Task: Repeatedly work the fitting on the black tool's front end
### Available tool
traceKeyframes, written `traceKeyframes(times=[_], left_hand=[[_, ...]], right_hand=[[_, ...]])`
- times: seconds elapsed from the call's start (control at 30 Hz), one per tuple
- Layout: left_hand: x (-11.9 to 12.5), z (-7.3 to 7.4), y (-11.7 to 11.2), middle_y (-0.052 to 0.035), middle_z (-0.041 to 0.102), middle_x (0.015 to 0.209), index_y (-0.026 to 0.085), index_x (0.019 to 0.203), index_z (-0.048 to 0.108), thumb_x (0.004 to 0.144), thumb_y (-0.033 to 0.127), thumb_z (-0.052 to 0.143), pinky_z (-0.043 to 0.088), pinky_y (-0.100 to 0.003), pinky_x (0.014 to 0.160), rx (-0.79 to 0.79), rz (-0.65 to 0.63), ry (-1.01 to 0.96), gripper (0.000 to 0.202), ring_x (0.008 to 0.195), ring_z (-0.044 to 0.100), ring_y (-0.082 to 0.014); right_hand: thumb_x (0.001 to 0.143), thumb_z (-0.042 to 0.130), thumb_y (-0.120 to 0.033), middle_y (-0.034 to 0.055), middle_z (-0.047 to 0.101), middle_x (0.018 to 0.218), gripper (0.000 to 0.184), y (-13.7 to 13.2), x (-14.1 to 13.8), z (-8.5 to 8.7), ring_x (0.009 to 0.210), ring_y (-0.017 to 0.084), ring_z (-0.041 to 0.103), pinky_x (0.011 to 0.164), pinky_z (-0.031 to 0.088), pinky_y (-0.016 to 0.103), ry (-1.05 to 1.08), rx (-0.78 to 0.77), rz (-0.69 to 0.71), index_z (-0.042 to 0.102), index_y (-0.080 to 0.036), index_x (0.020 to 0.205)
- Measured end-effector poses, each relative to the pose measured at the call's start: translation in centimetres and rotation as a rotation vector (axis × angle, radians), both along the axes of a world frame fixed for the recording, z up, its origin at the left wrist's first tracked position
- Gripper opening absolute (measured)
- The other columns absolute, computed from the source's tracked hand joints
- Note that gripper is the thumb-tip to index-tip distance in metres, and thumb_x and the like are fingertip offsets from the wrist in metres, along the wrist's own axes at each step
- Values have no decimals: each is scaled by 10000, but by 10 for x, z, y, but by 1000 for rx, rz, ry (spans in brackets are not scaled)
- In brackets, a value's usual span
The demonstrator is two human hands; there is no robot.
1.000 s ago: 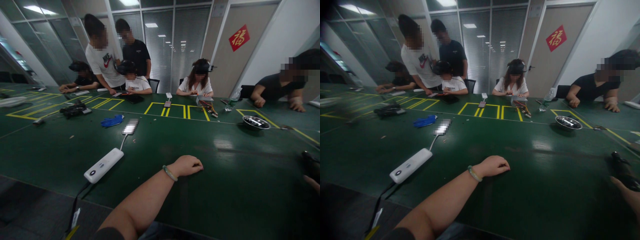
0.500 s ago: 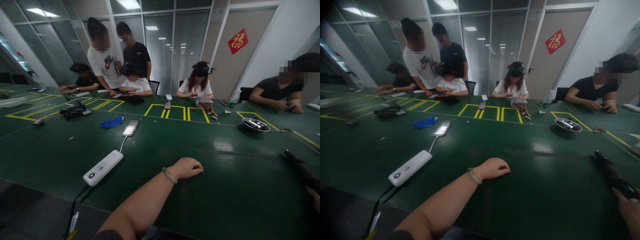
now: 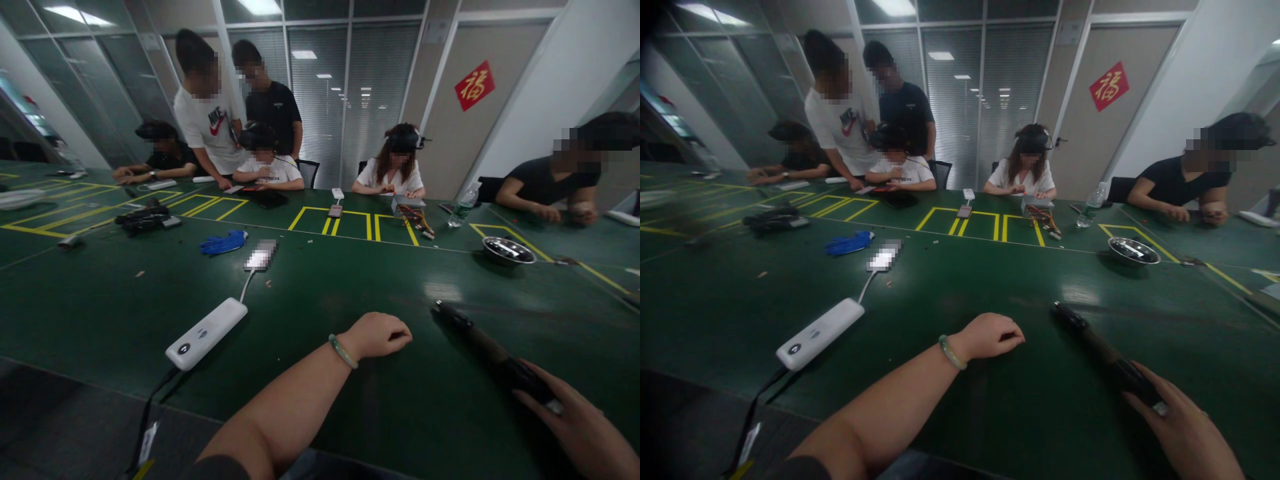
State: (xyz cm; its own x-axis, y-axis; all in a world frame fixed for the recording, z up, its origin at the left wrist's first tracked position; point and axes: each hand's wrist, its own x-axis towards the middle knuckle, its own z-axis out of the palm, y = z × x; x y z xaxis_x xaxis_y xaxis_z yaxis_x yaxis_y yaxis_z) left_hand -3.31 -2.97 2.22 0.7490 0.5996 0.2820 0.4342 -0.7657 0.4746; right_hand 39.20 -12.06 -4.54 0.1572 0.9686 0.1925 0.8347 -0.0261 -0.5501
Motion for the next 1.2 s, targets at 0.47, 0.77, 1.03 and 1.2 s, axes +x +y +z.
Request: traceKeyframes(times=[0.47, 0.77, 1.03, 1.2], left_hand=[[3, 6, -5, -34, 616, 1162, 233, 1209, 556, 956, 349, 432, 399, -344, 952, 219, 321, -130, 305, 1096, 536, -190], [-8, -9, 11, -56, 619, 1169, 225, 1308, 486, 954, 532, 360, 377, -370, 924, 220, 435, 59, 484, 1061, 548, -214], [-12, -9, 11, -63, 606, 1177, 244, 1338, 463, 872, 655, 431, 357, -382, 918, 223, 400, 119, 623, 1063, 534, -230], [-11, -13, 14, -50, 610, 1132, 256, 1311, 483, 830, 635, 533, 362, -390, 912, 217, 404, 104, 615, 1043, 533, -234]], right_hand=[[795, 626, -333, 67, 574, 1258, 476, 78, -223, 55, 1141, 254, 525, 999, 387, 382, -33, -140, 548, 560, -221, 1252], [808, 575, -232, 51, 546, 1305, 471, 110, -247, 50, 1187, 223, 499, 1039, 347, 356, -162, -33, 521, 548, -219, 1278], [781, 533, -640, 153, 470, 1361, 799, 79, -197, 64, 1205, 345, 473, 986, 381, 483, -356, -196, 217, 403, -158, 1405], [801, 441, -716, 121, 657, 1006, 590, 44, -138, 77, 894, 275, 633, 764, 478, 368, -236, -622, 232, 653, -196, 984]])
